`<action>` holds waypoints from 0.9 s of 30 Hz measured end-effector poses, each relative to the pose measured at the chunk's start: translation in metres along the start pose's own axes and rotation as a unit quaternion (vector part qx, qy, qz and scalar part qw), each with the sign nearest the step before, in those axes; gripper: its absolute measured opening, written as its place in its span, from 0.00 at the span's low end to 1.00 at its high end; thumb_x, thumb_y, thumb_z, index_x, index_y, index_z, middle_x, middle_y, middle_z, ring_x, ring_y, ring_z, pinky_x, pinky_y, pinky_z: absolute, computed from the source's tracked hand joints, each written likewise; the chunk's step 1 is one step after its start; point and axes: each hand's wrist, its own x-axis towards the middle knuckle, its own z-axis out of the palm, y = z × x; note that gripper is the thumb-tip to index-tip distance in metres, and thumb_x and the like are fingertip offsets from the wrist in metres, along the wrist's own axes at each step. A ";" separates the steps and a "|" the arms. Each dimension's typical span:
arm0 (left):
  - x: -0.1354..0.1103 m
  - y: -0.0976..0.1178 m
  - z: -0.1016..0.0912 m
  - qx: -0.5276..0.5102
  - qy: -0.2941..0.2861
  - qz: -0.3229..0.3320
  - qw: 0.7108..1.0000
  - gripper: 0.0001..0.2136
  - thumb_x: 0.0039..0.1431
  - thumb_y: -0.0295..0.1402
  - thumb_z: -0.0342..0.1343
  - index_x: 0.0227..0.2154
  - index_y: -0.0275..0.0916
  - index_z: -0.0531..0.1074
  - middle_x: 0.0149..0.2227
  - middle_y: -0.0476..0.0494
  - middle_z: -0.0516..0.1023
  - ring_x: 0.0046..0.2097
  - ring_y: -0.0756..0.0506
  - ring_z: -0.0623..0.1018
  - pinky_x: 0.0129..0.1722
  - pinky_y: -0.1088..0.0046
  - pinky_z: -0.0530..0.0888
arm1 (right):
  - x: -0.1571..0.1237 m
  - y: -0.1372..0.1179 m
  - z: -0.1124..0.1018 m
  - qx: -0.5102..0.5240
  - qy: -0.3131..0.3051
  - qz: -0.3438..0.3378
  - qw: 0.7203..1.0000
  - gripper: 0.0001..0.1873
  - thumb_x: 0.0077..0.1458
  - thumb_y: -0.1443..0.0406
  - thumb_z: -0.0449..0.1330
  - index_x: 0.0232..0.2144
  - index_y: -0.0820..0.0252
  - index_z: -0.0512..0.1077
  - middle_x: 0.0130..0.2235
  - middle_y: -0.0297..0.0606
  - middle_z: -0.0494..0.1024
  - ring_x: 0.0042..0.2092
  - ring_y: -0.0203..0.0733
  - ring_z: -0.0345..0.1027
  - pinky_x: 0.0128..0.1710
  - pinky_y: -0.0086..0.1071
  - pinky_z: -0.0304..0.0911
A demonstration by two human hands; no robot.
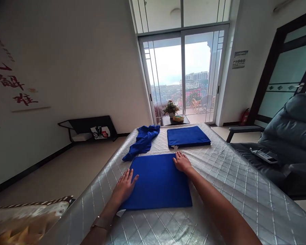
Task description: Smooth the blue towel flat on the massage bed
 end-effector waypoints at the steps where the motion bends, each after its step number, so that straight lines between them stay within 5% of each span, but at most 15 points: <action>1: 0.000 -0.001 0.000 -0.003 -0.002 -0.001 1.000 0.37 0.69 0.55 0.32 0.67 0.28 0.56 0.69 0.27 0.55 0.69 0.34 0.58 0.67 0.52 0.58 | 0.001 0.002 0.004 -0.003 0.002 0.000 1.000 0.35 0.69 0.56 0.37 0.70 0.72 0.48 0.72 0.47 0.46 0.72 0.42 0.35 0.69 0.37 0.33; 13: -0.004 -0.017 0.002 0.026 -0.022 -0.013 0.999 0.36 0.68 0.55 0.32 0.68 0.34 0.56 0.70 0.35 0.57 0.70 0.38 0.57 0.68 0.54 0.56 | -0.003 0.002 0.011 0.006 0.022 -0.015 1.000 0.35 0.68 0.56 0.37 0.70 0.73 0.47 0.72 0.47 0.46 0.72 0.44 0.35 0.69 0.39 0.33; 16: -0.004 -0.006 -0.009 0.040 -0.015 -0.010 0.999 0.38 0.68 0.56 0.31 0.68 0.31 0.55 0.70 0.34 0.56 0.70 0.38 0.56 0.68 0.52 0.55 | -0.004 0.002 0.010 0.024 0.024 -0.014 0.999 0.35 0.68 0.57 0.38 0.70 0.74 0.48 0.71 0.48 0.47 0.72 0.45 0.36 0.69 0.40 0.33; 19: 0.003 0.036 -0.022 0.022 -0.031 0.046 0.998 0.36 0.68 0.56 0.32 0.69 0.36 0.54 0.70 0.39 0.56 0.71 0.40 0.56 0.68 0.55 0.56 | -0.004 0.001 0.010 0.041 0.025 -0.014 0.999 0.35 0.68 0.57 0.38 0.69 0.75 0.49 0.71 0.48 0.47 0.72 0.45 0.35 0.69 0.40 0.34; 22: 0.023 0.107 -0.030 -0.022 -0.074 0.162 0.984 0.32 0.70 0.54 0.33 0.68 0.41 0.56 0.69 0.44 0.59 0.70 0.42 0.58 0.69 0.59 0.55 | -0.004 0.001 0.011 0.050 0.035 -0.014 0.998 0.35 0.68 0.57 0.38 0.69 0.75 0.49 0.71 0.48 0.48 0.72 0.46 0.37 0.69 0.41 0.34; 27: 0.080 0.217 -0.019 -0.131 -0.034 0.255 0.957 0.28 0.71 0.50 0.36 0.64 0.40 0.64 0.65 0.40 0.67 0.66 0.42 0.65 0.67 0.61 0.61 | -0.006 0.005 0.009 0.028 0.015 -0.045 0.998 0.34 0.66 0.61 0.43 0.70 0.73 0.48 0.72 0.48 0.45 0.72 0.47 0.35 0.70 0.41 0.33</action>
